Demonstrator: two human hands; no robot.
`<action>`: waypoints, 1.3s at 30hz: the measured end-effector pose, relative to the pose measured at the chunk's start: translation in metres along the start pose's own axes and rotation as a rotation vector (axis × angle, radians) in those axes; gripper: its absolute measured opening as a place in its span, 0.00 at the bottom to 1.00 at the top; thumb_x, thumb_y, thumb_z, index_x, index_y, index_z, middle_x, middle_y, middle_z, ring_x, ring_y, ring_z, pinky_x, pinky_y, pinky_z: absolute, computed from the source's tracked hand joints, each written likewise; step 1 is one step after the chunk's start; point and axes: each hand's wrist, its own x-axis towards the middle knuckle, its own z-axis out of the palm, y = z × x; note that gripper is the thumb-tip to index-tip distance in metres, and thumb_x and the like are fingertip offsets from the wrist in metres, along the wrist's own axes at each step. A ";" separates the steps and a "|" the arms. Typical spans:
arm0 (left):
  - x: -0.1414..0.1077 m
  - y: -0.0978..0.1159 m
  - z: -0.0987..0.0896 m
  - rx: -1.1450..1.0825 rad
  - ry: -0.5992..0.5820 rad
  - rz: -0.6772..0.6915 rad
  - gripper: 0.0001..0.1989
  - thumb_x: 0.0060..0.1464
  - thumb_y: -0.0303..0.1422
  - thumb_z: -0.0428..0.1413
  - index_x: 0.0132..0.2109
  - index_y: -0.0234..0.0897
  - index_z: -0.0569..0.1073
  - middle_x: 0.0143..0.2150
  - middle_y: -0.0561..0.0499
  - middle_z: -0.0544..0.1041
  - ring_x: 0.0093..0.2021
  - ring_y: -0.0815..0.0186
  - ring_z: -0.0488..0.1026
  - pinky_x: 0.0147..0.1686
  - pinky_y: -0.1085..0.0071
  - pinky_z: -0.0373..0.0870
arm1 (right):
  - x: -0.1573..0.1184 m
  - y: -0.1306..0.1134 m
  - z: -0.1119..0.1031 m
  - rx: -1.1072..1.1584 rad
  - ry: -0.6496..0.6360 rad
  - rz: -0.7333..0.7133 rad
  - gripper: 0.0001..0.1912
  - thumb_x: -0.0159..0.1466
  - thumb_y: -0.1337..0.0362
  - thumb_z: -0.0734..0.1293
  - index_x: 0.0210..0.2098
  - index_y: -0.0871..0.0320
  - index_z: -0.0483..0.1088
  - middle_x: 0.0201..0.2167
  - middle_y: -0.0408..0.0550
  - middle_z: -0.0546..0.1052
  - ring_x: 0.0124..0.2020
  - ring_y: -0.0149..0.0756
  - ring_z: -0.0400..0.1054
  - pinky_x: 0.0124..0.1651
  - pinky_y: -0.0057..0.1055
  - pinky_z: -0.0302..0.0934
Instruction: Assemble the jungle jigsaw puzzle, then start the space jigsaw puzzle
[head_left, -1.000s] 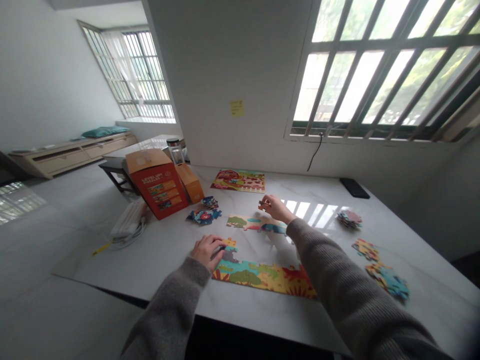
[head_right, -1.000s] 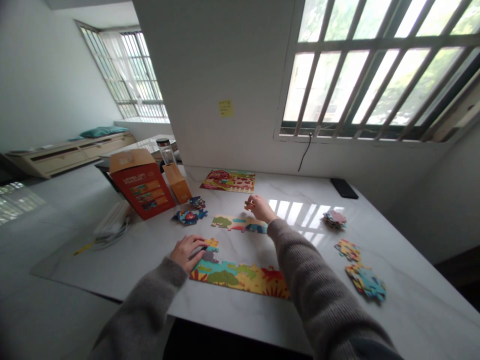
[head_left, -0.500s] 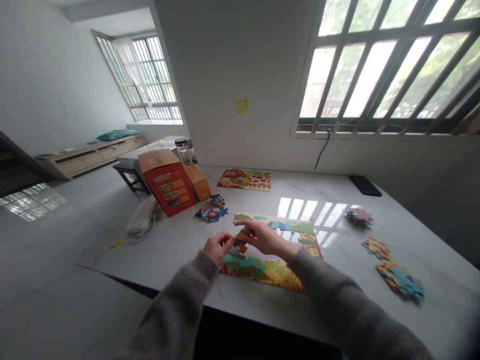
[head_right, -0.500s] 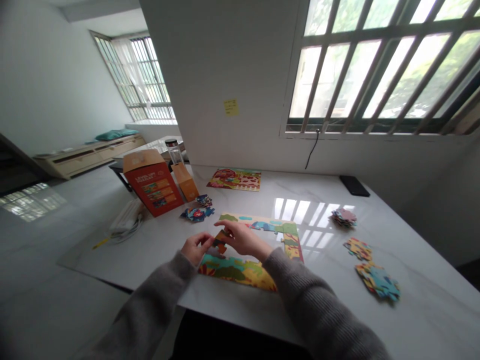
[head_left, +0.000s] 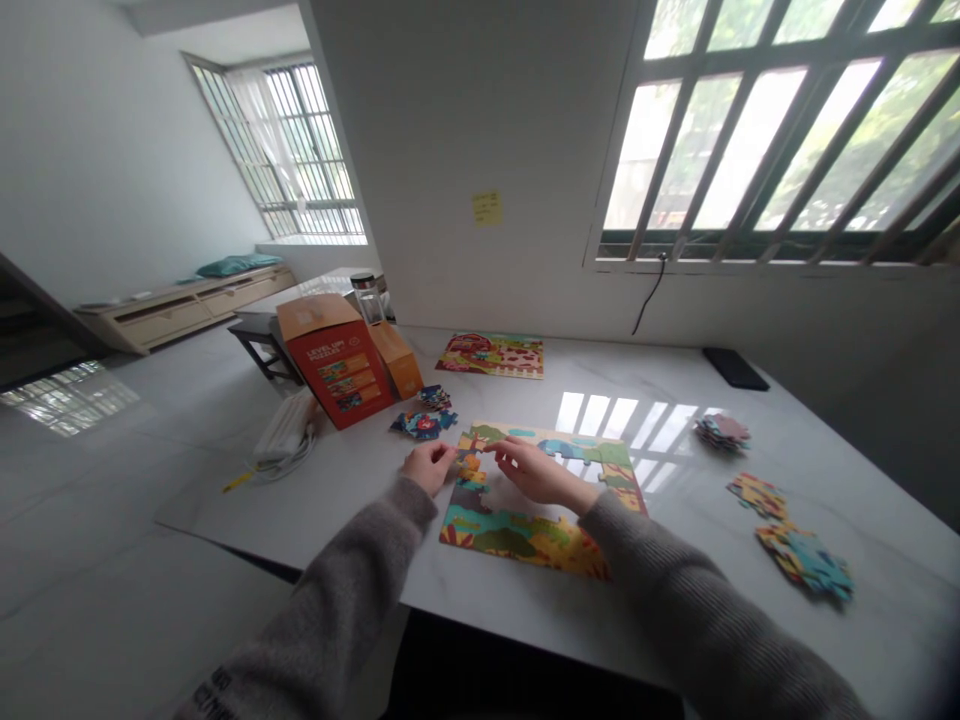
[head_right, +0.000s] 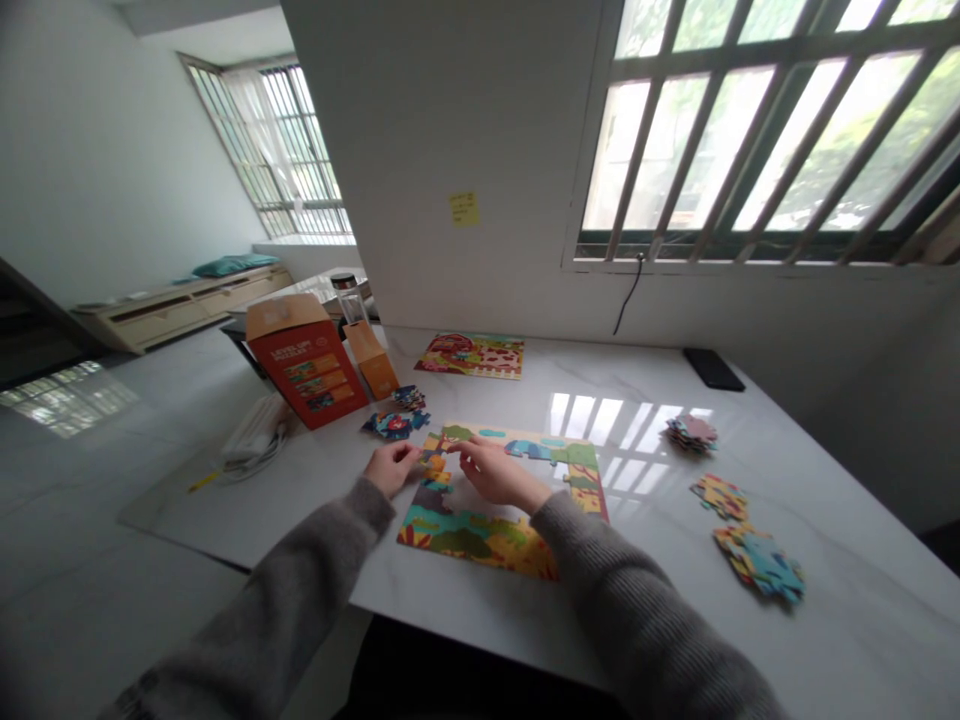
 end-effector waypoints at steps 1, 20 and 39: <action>0.004 0.002 0.001 0.075 -0.008 -0.023 0.16 0.54 0.45 0.55 0.30 0.37 0.76 0.27 0.52 0.77 0.31 0.63 0.72 0.38 0.68 0.64 | -0.001 0.001 0.001 -0.030 -0.001 -0.014 0.19 0.68 0.73 0.59 0.55 0.58 0.70 0.43 0.52 0.74 0.42 0.37 0.68 0.46 0.34 0.64; 0.000 0.008 0.013 0.557 -0.044 0.201 0.06 0.60 0.36 0.55 0.41 0.42 0.76 0.36 0.52 0.78 0.43 0.60 0.72 0.44 0.65 0.59 | -0.005 -0.001 0.014 -0.342 -0.080 -0.066 0.15 0.69 0.68 0.62 0.51 0.54 0.73 0.46 0.52 0.72 0.47 0.40 0.64 0.54 0.38 0.58; -0.010 0.004 0.014 0.609 -0.140 0.443 0.17 0.62 0.31 0.51 0.56 0.46 0.73 0.62 0.51 0.72 0.57 0.56 0.65 0.53 0.59 0.62 | -0.007 0.003 0.014 -0.374 -0.147 -0.143 0.20 0.66 0.69 0.64 0.57 0.54 0.70 0.52 0.52 0.73 0.52 0.45 0.61 0.58 0.44 0.57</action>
